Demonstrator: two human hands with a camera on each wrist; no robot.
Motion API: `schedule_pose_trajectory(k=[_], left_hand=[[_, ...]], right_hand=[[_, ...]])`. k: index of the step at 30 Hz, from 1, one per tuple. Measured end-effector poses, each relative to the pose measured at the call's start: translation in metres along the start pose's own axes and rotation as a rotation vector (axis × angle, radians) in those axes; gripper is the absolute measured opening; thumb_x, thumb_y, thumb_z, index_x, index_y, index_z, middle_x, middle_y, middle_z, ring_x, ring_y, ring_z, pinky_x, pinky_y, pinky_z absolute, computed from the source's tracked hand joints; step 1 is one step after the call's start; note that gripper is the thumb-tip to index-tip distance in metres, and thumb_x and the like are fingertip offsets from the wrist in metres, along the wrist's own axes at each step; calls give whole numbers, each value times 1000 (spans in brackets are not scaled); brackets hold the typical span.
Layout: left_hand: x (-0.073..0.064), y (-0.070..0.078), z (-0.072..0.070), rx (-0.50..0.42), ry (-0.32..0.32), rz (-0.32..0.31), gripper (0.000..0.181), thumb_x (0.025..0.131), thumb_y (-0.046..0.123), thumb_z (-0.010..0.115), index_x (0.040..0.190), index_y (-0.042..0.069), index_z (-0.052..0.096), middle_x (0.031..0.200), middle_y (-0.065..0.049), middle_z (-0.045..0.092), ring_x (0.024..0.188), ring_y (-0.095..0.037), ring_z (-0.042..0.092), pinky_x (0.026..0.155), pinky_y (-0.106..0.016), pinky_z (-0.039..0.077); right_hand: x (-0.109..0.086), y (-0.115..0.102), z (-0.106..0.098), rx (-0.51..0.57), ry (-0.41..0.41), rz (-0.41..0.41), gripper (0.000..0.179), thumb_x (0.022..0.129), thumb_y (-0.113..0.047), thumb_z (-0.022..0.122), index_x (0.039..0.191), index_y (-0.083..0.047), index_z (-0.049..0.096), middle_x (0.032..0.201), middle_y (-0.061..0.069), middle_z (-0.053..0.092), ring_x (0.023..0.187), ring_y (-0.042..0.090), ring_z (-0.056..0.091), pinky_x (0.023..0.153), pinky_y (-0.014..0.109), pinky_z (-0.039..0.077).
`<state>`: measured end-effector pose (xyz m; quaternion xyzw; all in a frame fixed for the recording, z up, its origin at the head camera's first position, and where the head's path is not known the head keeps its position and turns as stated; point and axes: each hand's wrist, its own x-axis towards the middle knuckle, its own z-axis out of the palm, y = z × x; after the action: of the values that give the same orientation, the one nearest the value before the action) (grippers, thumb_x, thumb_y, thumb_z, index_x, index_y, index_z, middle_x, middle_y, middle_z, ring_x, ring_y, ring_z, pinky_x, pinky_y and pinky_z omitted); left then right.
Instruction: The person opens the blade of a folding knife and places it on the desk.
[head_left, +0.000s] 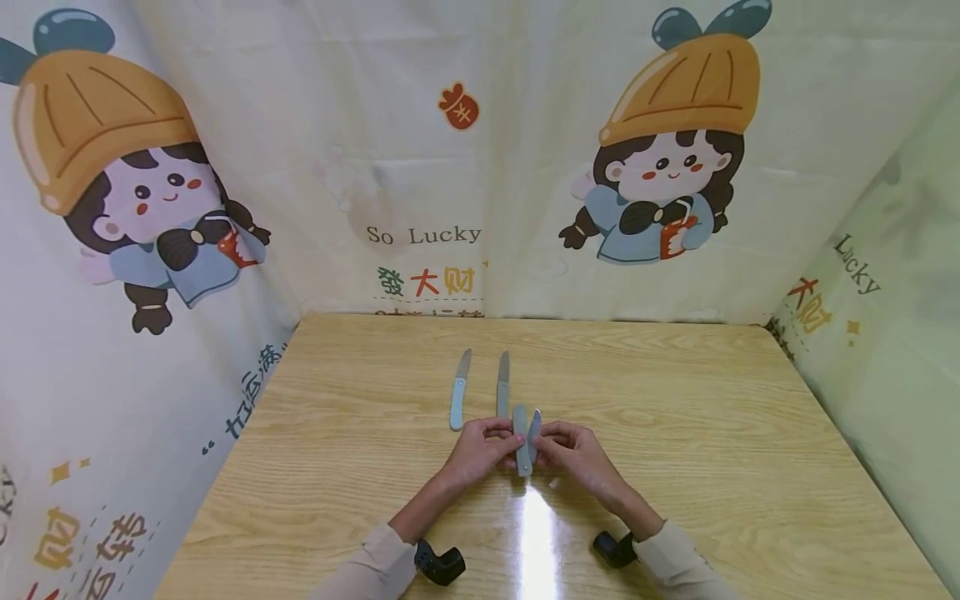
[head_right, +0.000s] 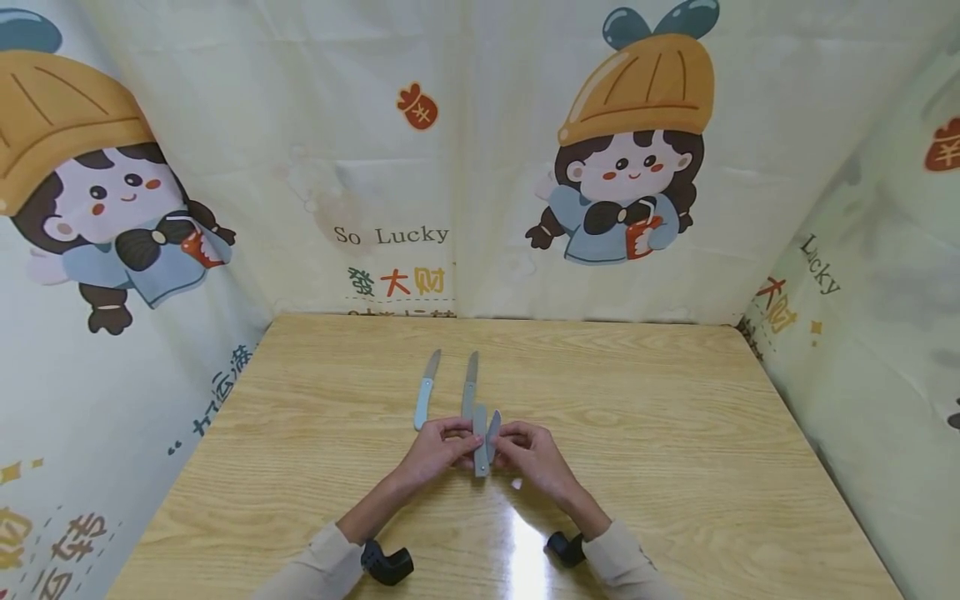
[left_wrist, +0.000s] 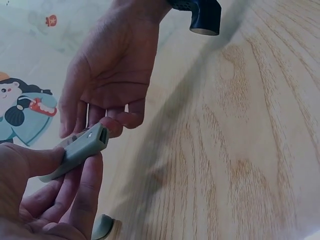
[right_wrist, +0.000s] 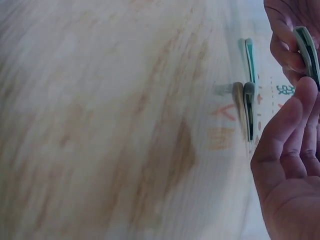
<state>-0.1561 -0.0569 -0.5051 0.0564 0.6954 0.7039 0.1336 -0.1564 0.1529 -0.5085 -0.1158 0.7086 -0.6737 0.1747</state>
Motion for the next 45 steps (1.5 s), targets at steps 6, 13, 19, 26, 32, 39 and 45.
schedule_pose_trajectory(k=[6,13,19,26,32,39,45], left_hand=[[0,0,2,-28,7,-6,26,95,2,70,115,-14,66,88,-7,67,74,-14,69,69,-38,60],[0,-1,1,15,9,42,35,96,4,70,123,-15,59,102,-13,68,89,-26,71,77,-50,59],[-2,-3,-18,631,-43,403,55,101,20,68,150,7,47,150,-12,43,137,-28,43,102,-46,47],[5,1,-33,1171,-128,964,38,95,9,73,132,6,67,144,-12,54,138,-29,45,111,-41,39],[5,2,-33,1240,-168,985,35,95,12,74,130,7,68,135,-9,60,129,-25,53,105,-36,44],[5,2,-33,1209,-133,969,31,96,13,74,126,7,71,129,-6,62,123,-20,57,103,-32,46],[4,1,-36,1156,-94,994,33,91,11,79,123,7,72,126,-7,63,120,-21,59,102,-33,47]], right_hand=[[0,0,1,3,23,14,33,104,-16,62,118,13,62,100,15,70,85,22,68,79,34,58],[-2,-3,0,-2,62,41,33,103,-16,63,114,14,62,94,12,70,83,21,68,80,36,58],[-3,-4,-2,-35,44,33,32,105,-17,60,113,14,63,88,9,66,80,18,63,76,31,57],[-3,-4,-3,-37,19,20,31,105,-15,59,111,15,62,88,10,63,76,14,60,71,27,54],[-4,-5,-2,-42,8,30,33,105,-16,59,109,17,59,82,7,60,75,16,59,71,27,53],[-5,-8,-6,-74,-9,5,32,106,-18,57,108,14,61,82,8,58,77,19,60,74,32,54],[-3,-8,-8,-84,-18,-22,30,105,-15,57,108,15,63,82,9,60,78,18,62,80,33,56]])
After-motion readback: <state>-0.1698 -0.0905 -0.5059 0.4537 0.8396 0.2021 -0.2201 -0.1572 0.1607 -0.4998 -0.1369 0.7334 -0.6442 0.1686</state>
